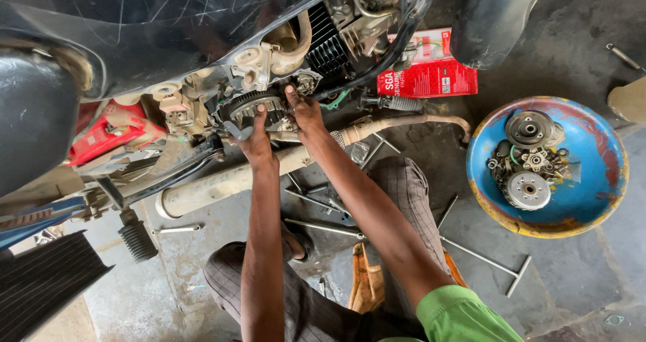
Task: The person sits on a low stool and works on the exposed engine of a motorcycle. They install a clutch basket, insert bolts, and tighten them using a socket wrench. The person also handles springs and other small engine parts from a blue basin.
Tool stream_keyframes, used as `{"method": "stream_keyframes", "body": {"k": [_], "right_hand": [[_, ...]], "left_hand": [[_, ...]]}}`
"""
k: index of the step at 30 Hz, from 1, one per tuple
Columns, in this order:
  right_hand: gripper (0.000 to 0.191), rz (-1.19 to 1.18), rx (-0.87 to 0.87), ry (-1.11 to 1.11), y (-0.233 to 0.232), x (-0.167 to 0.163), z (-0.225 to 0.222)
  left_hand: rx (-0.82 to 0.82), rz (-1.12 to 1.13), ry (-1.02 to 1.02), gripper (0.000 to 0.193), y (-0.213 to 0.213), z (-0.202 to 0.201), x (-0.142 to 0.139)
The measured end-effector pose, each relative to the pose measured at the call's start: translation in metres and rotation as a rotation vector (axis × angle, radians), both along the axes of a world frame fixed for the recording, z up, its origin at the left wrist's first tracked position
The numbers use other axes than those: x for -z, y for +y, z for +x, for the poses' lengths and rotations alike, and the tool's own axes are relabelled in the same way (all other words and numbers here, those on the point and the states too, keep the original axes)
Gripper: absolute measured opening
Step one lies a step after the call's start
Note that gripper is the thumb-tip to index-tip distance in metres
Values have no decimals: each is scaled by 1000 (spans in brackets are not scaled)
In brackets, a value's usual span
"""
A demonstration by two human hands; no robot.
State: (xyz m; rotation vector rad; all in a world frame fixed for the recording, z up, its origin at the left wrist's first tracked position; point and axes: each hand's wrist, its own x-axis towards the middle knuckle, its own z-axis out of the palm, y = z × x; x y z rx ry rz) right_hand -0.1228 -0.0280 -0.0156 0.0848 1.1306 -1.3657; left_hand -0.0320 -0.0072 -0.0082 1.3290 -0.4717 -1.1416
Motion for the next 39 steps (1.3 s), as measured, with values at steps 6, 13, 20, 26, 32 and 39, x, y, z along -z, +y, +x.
{"method": "stream_keyframes", "body": {"k": [6, 13, 20, 26, 32, 39], "right_hand": [[62, -92, -35, 26, 2, -4, -8], [52, 0, -140, 189, 10, 4, -8], [27, -211, 165, 276, 92, 26, 60], [26, -356, -715, 303, 207, -1, 62], [31, -481, -910, 366, 219, -27, 65], [24, -547, -810, 170, 203, -38, 68]], "left_hand": [[24, -104, -36, 122, -2, -10, -5], [43, -128, -131, 121, -1, -8, 5], [166, 131, -119, 126, 4, 42, 46], [286, 25, -79, 119, 35, 75, 70], [325, -140, -303, 103, 52, 67, 75], [302, 20, -185, 91, 80, 46, 104]]}}
